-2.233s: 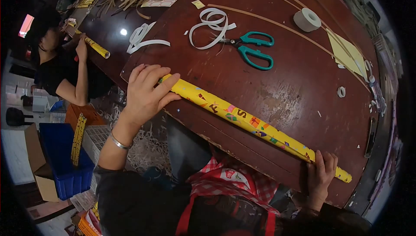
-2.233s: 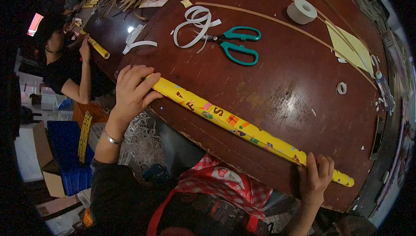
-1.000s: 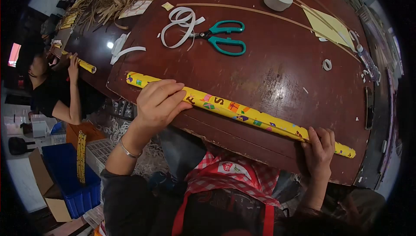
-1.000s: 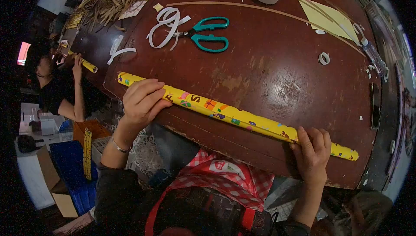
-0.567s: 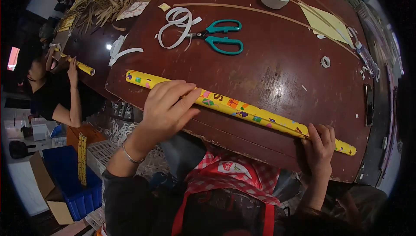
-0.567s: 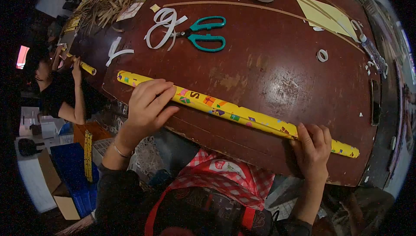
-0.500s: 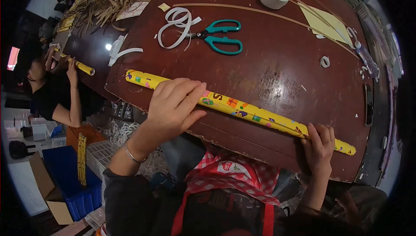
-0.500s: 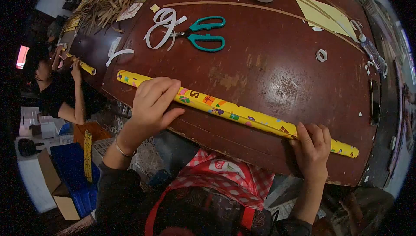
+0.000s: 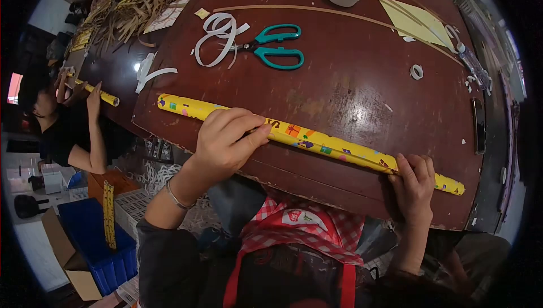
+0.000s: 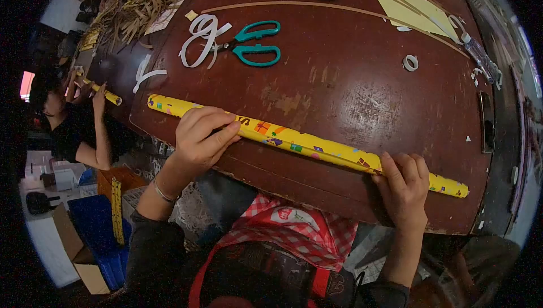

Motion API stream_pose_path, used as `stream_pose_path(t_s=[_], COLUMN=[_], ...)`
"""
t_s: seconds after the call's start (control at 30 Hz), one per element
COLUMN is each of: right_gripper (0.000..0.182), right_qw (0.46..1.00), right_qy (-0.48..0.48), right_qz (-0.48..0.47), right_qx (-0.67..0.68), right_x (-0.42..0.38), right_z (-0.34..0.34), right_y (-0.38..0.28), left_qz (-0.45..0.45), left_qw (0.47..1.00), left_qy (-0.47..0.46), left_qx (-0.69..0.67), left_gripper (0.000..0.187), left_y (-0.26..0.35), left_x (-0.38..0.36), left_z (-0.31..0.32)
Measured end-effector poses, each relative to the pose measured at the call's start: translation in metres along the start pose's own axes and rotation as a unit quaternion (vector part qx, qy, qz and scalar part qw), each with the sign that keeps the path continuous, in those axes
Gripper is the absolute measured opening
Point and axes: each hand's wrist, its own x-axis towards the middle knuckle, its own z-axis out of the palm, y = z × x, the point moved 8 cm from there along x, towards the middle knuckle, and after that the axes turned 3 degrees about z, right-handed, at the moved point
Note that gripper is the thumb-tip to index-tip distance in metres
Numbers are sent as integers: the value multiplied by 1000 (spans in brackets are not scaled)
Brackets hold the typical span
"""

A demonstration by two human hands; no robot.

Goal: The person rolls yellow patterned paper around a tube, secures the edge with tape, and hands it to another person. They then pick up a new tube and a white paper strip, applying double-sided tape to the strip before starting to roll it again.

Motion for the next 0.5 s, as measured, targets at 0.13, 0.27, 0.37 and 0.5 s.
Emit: stream_pose_path(t_s=[0.13, 0.27, 0.37, 0.5], right_gripper=[53, 52, 51, 50], right_qw=[1000, 1000, 1000, 1000], right_qy=[4, 5, 1, 0], right_qz=[-3, 3, 4, 5], right_qx=[9, 10, 8, 10], right_x=[2, 3, 3, 2], right_z=[-2, -2, -3, -2], right_y=[-1, -2, -2, -1], left_qz=[-16, -38, -69, -49], left_qw=[1000, 999, 997, 999], left_qy=[0, 22, 18, -14], left_qx=[-12, -30, -21, -4], left_gripper=[32, 32, 31, 34], left_y=[-1, -6, -4, -5], left_x=[-2, -6, 3, 0], left_z=[1, 1, -2, 2])
